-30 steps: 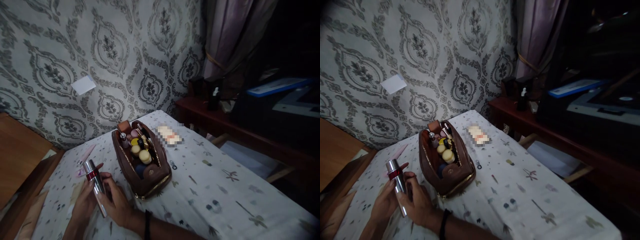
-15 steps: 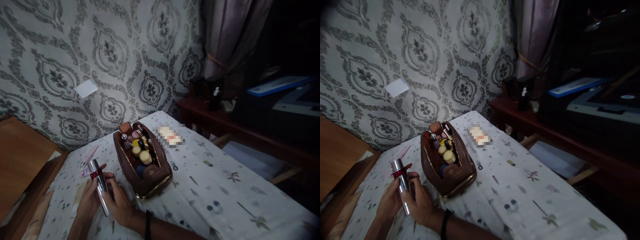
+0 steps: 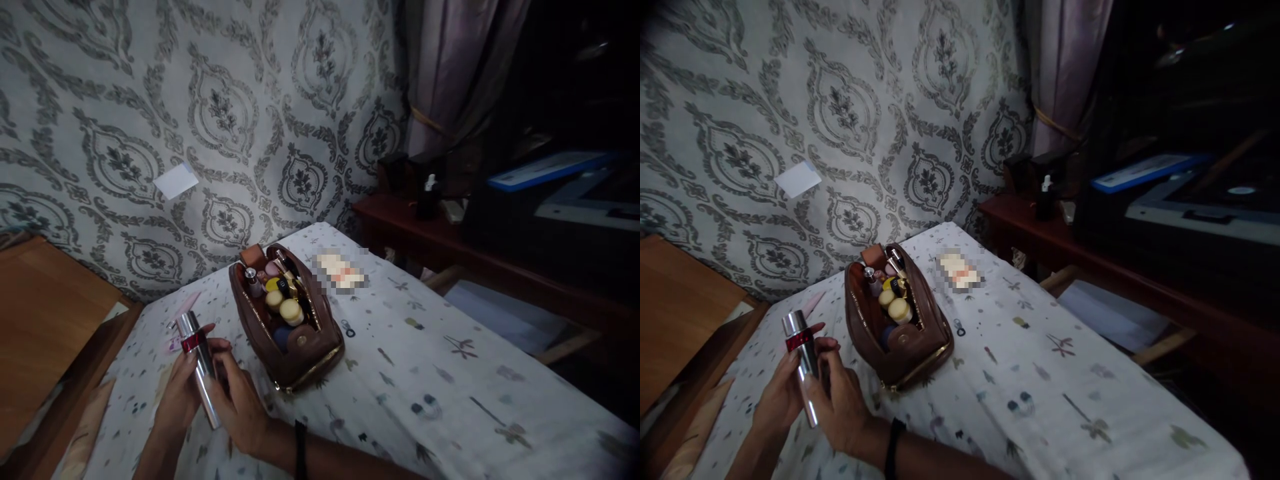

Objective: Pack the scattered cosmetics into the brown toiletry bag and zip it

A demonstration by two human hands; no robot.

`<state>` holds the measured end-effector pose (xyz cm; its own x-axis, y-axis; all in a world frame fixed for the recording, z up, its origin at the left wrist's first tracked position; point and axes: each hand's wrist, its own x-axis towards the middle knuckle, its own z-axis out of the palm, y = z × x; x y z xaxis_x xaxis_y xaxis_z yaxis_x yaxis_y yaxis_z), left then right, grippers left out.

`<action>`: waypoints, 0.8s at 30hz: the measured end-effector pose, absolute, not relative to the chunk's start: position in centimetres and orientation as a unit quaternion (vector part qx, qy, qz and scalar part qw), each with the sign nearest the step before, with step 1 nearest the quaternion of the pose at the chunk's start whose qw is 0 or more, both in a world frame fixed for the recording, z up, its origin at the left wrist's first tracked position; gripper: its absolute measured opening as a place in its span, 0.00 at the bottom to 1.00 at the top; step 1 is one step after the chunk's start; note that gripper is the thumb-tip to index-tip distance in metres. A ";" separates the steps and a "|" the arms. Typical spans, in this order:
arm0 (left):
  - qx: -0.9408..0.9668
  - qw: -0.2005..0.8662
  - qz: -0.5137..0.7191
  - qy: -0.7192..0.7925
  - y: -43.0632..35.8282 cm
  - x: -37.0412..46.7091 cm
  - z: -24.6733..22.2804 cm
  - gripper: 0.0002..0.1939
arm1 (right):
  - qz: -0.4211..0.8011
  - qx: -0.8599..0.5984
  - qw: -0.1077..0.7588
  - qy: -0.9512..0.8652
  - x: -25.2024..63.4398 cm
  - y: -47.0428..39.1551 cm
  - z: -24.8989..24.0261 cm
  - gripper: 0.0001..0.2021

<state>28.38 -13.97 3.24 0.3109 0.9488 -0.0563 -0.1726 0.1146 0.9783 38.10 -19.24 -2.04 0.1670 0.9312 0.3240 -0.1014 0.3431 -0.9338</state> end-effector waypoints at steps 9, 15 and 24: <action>0.534 0.642 0.443 0.326 -14.5 30.1 4.9 0.28 | 0.442 -0.395 0.660 -0.461 39.9 -21.6 2.3 0.14; 0.556 0.645 0.426 0.306 -15.3 32.3 6.7 0.30 | 0.427 -0.390 0.672 -0.462 42.0 -23.1 3.7 0.16; 0.631 0.602 0.410 0.267 -15.4 34.7 9.7 0.30 | 0.378 -0.392 0.661 -0.516 46.1 -24.6 7.3 0.15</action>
